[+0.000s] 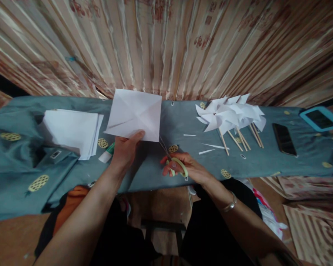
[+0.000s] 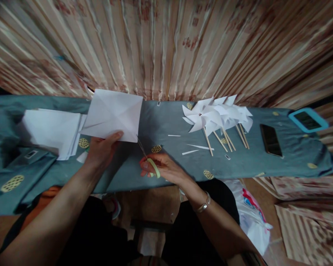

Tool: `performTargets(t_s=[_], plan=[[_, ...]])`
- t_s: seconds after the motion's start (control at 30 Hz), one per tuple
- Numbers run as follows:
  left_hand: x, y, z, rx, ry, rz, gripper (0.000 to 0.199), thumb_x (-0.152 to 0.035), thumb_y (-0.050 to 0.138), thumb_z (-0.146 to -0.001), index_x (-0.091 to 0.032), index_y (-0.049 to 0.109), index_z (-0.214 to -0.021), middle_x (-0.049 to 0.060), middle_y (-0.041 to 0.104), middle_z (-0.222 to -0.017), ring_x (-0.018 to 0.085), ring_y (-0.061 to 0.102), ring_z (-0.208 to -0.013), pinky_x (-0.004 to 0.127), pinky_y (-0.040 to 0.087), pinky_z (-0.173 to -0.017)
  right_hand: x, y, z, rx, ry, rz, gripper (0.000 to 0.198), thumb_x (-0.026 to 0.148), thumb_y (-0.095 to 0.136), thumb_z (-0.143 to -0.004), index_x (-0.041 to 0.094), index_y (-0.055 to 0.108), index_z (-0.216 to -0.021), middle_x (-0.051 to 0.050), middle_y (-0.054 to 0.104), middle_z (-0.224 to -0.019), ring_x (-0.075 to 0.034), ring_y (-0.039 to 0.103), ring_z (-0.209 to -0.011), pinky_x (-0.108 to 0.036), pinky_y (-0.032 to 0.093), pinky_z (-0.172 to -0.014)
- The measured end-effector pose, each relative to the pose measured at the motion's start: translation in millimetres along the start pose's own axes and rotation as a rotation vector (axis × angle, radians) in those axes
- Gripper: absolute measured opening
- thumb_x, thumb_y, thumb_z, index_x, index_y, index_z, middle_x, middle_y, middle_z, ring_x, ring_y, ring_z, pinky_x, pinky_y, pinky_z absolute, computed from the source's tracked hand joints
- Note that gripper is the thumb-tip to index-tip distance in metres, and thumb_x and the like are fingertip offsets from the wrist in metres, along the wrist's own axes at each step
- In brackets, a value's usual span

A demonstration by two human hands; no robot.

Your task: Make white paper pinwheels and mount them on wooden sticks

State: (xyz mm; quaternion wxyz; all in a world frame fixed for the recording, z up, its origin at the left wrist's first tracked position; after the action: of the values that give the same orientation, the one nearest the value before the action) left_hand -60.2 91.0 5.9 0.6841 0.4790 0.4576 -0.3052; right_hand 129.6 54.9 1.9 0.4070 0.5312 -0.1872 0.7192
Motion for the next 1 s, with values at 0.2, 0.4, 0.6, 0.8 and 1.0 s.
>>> performTargets(t_s=[0.2,0.4,0.6,0.8,1.0], plan=[[10.6,3.6,4.4,0.040,-0.006,0.021,0.038,-0.021,0.081,-0.060,-0.023,0.071,-0.096,-0.002,0.074,-0.084,0.018,0.067,-0.087,0.032,0.051,-0.090,1.6,1.7,-1.9,-0.013,-0.021,0.005,0.056,0.068,0.070,-0.073,0.016,0.065,-0.095,-0.003,0.071,-0.076,-0.012,0.058,-0.062,-0.025,0.048,-0.059],[13.7,3.7,6.1,0.068,-0.016,0.011,0.038,-0.020,0.081,-0.062,-0.023,0.071,-0.099,-0.002,0.073,-0.082,0.016,0.066,-0.085,0.029,0.051,-0.086,1.4,0.8,-3.6,-0.017,-0.020,0.003,0.054,0.065,0.069,-0.075,0.016,0.065,-0.096,-0.004,0.070,-0.077,-0.013,0.060,-0.064,-0.028,0.051,-0.063],[14.0,3.7,8.1,0.057,-0.034,0.018,0.039,-0.021,0.082,-0.061,-0.020,0.070,-0.098,0.000,0.073,-0.084,0.016,0.066,-0.082,0.029,0.051,-0.085,-0.2,0.5,-5.1,-0.018,-0.023,0.009,0.053,0.065,0.070,-0.074,0.017,0.066,-0.094,-0.002,0.070,-0.076,-0.012,0.060,-0.064,-0.026,0.051,-0.063],[13.4,2.8,6.7,0.046,-0.036,0.025,0.032,-0.023,0.082,-0.058,-0.019,0.070,-0.088,0.000,0.072,-0.079,0.017,0.066,-0.079,0.031,0.052,-0.084,-6.3,-0.8,-7.4,-0.019,-0.043,-0.004,0.051,0.061,0.074,-0.074,0.015,0.066,-0.095,-0.002,0.070,-0.072,-0.011,0.059,-0.061,-0.023,0.048,-0.058],[15.2,0.5,5.3,0.057,-0.035,0.023,0.035,-0.023,0.082,-0.058,-0.022,0.070,-0.090,-0.001,0.073,-0.082,0.019,0.067,-0.083,0.032,0.051,-0.085,-7.9,-1.7,-7.4,-0.026,-0.014,-0.012,0.051,0.061,0.076,-0.071,0.016,0.068,-0.093,0.000,0.067,-0.069,-0.010,0.059,-0.058,-0.022,0.048,-0.056]])
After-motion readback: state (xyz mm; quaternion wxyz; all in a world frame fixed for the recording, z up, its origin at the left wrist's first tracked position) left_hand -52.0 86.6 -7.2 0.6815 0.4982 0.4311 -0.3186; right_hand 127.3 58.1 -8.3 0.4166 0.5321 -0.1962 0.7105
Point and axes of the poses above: each hand's wrist, its own z-axis away from the middle knuckle, its own y-axis out of the palm, x = y × z, the point moved 4 cm from there along -z, towards the middle knuckle
